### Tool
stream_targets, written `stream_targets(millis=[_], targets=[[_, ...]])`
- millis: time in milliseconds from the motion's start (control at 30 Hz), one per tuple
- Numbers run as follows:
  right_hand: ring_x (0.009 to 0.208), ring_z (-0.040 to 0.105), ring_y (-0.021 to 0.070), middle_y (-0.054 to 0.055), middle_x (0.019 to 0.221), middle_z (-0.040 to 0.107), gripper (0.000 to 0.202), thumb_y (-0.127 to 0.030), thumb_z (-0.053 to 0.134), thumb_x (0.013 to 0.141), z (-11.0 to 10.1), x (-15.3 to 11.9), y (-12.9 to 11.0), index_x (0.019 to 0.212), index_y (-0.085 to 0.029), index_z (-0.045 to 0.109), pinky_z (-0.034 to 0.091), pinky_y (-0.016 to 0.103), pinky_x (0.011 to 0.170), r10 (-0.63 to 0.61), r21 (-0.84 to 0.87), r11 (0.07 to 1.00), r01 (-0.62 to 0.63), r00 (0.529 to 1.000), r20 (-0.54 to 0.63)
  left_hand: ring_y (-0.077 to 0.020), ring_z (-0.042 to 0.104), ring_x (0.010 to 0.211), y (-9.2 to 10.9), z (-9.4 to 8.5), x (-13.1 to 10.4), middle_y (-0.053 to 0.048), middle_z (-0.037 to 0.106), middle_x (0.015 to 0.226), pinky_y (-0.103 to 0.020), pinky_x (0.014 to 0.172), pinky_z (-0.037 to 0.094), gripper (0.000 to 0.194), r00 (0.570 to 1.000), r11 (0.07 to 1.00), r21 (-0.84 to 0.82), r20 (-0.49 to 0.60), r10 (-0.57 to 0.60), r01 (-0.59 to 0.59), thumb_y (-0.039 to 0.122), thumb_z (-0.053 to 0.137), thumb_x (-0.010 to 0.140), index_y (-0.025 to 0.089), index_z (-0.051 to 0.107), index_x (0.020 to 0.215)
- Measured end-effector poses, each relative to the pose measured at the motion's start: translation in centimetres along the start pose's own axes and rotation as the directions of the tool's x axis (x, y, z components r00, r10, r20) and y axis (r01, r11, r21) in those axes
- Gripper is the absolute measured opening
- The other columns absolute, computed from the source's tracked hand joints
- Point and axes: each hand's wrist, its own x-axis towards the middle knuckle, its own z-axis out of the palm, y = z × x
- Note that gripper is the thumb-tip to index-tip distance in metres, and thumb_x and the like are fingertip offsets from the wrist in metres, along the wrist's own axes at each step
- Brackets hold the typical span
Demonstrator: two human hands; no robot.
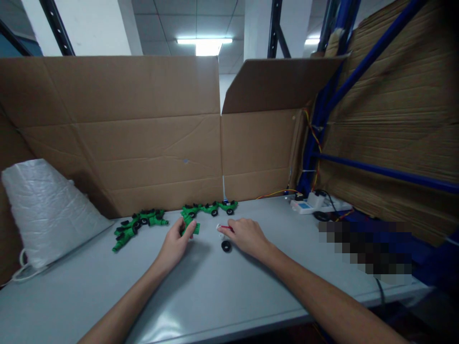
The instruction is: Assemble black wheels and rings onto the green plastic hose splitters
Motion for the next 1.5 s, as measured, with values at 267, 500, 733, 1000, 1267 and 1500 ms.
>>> stream_targets(millis=[267, 500, 733, 1000, 1267, 1500], targets=[[0.088, 0.077, 0.0289, 0.017, 0.092, 0.080, 0.075, -0.076, 0.033, 0.102, -0.3, 0.0, 0.0, 0.095, -0.019, 0.082, 0.050, 0.032, 0.076, 0.041, -0.007, 0.999, -0.041, 0.999, 0.004, -0.0176, 0.050, 0.070, 0.1, -0.1, 0.0, 0.003, 0.054, 0.073, -0.027, 0.068, 0.037, 0.039, 0.999, 0.998, 0.032, -0.016, 0.045, -0.045, 0.055, 0.068, 0.092, 0.021, 0.056, 0.079], [0.089, 0.077, 0.0296, 0.018, 0.095, 0.080, 0.073, -0.074, 0.037, 0.102, -0.2, 0.1, 0.3, 0.094, -0.019, 0.084, 0.051, 0.033, 0.075, 0.043, -0.005, 0.999, -0.043, 0.998, 0.043, -0.0219, 0.059, 0.084, 0.1, 0.0, -0.3, -0.004, 0.069, 0.092, -0.029, 0.076, 0.044, 0.032, 0.997, 0.999, -0.006, 0.070, 0.038, -0.038, 0.050, 0.070, 0.090, 0.019, 0.069, 0.096], [0.089, 0.077, 0.0305, 0.018, 0.092, 0.081, 0.075, -0.075, 0.035, 0.102, -0.5, 0.0, 0.3, 0.094, -0.020, 0.085, 0.051, 0.033, 0.074, 0.048, -0.043, 0.998, -0.046, 0.998, 0.047, -0.0274, 0.063, 0.111, -0.5, -0.1, 0.1, -0.012, 0.071, 0.114, -0.039, 0.099, 0.051, 0.037, 0.972, 0.874, -0.427, 0.119, -0.202, 0.234, 0.047, 0.062, 0.086, 0.016, 0.071, 0.103], [0.089, 0.077, 0.0316, 0.019, 0.094, 0.081, 0.073, -0.066, 0.031, 0.107, 0.0, 0.1, 0.6, 0.093, -0.019, 0.085, 0.051, 0.036, 0.075, 0.064, -0.076, 0.995, -0.060, 0.997, 0.042, -0.0268, 0.069, 0.104, 1.7, -0.8, -0.3, -0.012, 0.073, 0.100, -0.041, 0.090, 0.060, 0.027, 0.890, 0.588, -0.672, 0.394, -0.230, 0.449, 0.042, 0.062, 0.093, 0.018, 0.062, 0.080], [0.091, 0.077, 0.0297, 0.016, 0.098, 0.080, 0.057, -0.059, 0.039, 0.108, 0.1, 0.1, 0.5, 0.103, -0.019, 0.079, 0.051, 0.035, 0.077, 0.065, -0.040, 0.997, -0.065, 0.998, 0.001, -0.0314, 0.069, 0.118, 1.1, -0.5, -0.2, -0.019, 0.074, 0.121, -0.037, 0.078, 0.064, 0.031, 0.883, 0.653, -0.598, 0.368, -0.290, 0.464, 0.045, 0.061, 0.094, 0.015, 0.068, 0.092], [0.095, 0.077, 0.0284, 0.012, 0.107, 0.079, 0.042, -0.048, 0.038, 0.112, 0.0, 0.2, 0.7, 0.113, -0.019, 0.068, 0.052, 0.032, 0.076, 0.086, -0.066, 0.994, -0.086, 0.996, -0.013, -0.0169, 0.063, 0.065, -1.2, -0.1, 0.3, -0.008, 0.069, 0.080, -0.024, 0.049, 0.052, 0.042, 0.920, 0.846, -0.362, 0.127, -0.371, 0.391, 0.052, 0.078, 0.079, 0.012, 0.068, 0.083]])
